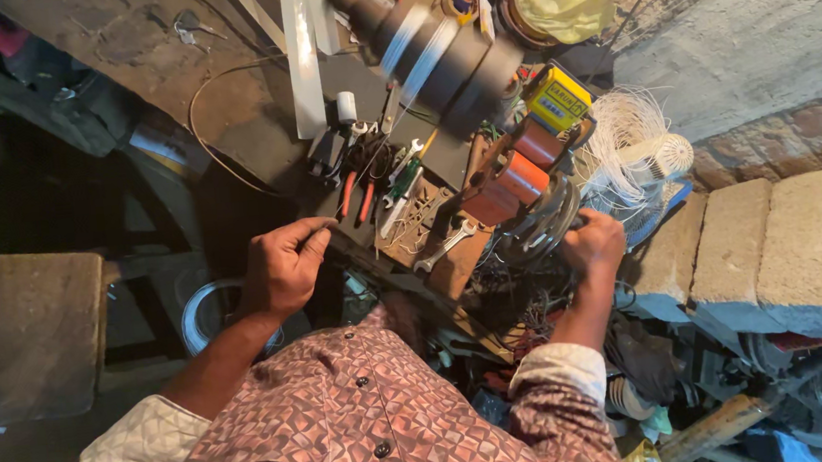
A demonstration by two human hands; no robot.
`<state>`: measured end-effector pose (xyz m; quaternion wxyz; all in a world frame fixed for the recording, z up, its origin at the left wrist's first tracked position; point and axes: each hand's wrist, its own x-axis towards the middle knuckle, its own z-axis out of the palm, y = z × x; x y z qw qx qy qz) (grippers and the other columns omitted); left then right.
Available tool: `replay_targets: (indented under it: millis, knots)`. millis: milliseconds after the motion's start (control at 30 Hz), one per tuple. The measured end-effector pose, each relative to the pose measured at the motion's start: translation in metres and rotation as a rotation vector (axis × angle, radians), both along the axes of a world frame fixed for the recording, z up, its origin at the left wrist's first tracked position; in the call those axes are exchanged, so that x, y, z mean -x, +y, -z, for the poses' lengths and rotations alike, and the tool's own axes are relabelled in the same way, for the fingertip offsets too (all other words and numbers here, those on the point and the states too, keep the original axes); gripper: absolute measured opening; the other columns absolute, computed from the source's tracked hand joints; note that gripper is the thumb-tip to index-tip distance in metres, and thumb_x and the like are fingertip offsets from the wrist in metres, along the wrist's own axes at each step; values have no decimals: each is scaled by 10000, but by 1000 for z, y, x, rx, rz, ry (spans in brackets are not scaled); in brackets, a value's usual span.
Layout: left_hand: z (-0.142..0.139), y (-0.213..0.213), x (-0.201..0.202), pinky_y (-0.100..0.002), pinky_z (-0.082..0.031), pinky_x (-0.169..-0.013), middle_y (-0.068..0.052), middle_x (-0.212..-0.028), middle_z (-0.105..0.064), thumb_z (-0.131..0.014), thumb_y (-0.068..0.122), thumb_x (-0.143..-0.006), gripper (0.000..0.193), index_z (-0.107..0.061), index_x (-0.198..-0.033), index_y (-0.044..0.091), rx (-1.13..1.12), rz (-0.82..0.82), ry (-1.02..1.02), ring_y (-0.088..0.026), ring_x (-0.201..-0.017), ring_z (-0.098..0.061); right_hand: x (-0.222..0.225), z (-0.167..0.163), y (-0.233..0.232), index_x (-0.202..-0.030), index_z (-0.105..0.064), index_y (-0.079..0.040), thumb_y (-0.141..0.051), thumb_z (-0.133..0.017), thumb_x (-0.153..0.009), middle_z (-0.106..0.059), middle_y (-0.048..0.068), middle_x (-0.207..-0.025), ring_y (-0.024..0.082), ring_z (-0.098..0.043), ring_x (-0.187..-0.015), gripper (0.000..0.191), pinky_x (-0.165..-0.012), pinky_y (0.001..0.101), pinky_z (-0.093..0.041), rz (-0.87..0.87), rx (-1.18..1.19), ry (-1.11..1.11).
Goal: The person winds white wire onto a rotating spool using a hand crank. They guide the wire with the left hand while turning the crank with the right hand, pausing briefly to adjust the wire path before resuming winding.
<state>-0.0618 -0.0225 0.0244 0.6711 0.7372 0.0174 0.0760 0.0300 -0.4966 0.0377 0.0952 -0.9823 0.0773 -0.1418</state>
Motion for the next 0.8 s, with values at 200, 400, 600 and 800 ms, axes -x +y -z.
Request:
replay_targets:
  millis: [200,400,600,800]
  knots:
    - [4,1,0,-272,-485,-568,-75,-700,-665,-666,133,-960,200,-753,-1085,4,-21,-11,-25,-60,-633,-600,-35,22,-17,-938,-794,-87,-461,-705,-846,-709,226,-819,418,-696,-756,395,-676,490,-522,75,-111,72]
    - [3,2,1,-284,-477,-558,-72,-655,-639,-660,144,-965,208,-753,-1090,6,-19,-6,16,-72,-608,-573,-49,59,-25,-959,-749,-34,-460,-621,-946,-694,268,-839,450,-696,-814,445,-669,521,-490,35,-151,100]
    - [2,0,-1,-276,-482,-565,-62,-671,-654,-658,139,-967,203,-752,-1090,7,-15,-4,2,-66,-620,-579,-10,83,-4,-923,-735,-42,-394,-682,-839,-730,231,-851,435,-722,-847,366,-681,513,-519,76,-299,89]
    - [3,0,-3,-277,-485,-575,-74,-683,-672,-660,138,-971,206,-757,-1101,10,-3,16,27,-71,-638,-583,38,79,16,-900,-756,-71,-292,-786,-754,-719,231,-856,447,-700,-881,267,-708,507,-547,-12,37,219]
